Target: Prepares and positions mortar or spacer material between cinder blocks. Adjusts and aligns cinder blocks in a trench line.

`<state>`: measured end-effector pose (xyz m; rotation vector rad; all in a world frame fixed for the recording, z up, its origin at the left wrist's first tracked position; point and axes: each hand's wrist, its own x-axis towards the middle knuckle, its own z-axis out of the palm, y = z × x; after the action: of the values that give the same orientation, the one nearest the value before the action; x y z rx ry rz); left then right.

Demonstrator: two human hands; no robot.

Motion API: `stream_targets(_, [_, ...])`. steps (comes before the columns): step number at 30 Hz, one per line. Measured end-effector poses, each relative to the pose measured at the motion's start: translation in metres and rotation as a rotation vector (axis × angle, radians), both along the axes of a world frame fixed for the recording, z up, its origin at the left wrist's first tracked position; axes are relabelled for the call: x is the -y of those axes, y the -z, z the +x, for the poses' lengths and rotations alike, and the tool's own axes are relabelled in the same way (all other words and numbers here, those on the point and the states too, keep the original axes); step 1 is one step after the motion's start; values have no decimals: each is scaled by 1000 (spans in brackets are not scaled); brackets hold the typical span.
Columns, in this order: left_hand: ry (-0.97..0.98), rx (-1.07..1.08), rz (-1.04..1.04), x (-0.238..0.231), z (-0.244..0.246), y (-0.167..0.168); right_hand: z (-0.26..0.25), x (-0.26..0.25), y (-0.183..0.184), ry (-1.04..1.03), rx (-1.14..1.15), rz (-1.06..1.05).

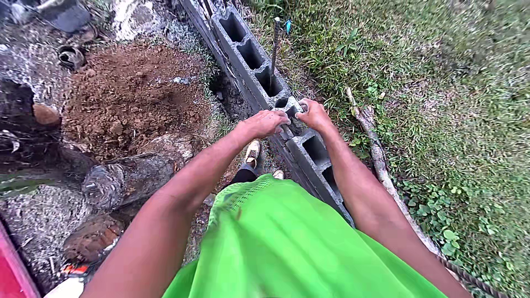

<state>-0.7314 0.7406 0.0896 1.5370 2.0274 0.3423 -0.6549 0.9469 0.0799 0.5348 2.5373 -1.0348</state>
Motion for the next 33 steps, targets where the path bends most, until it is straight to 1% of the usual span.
stream_targets(2, [11, 6, -29, -2, 1, -1, 1, 1, 1, 3, -7, -5])
stream_targets(16, [-44, 12, 128, 0, 8, 19, -2, -1, 5, 46, -12, -59])
stream_targets(25, [-55, 24, 160, 0, 9, 19, -2, -2, 7, 88, -10, -86])
stream_targets(30, [-65, 41, 204, 3, 9, 24, 7, -4, -3, 90, 11, -131])
stream_targets(33, [-64, 51, 209, 2, 8, 24, 19, -12, -16, 158, -51, -170])
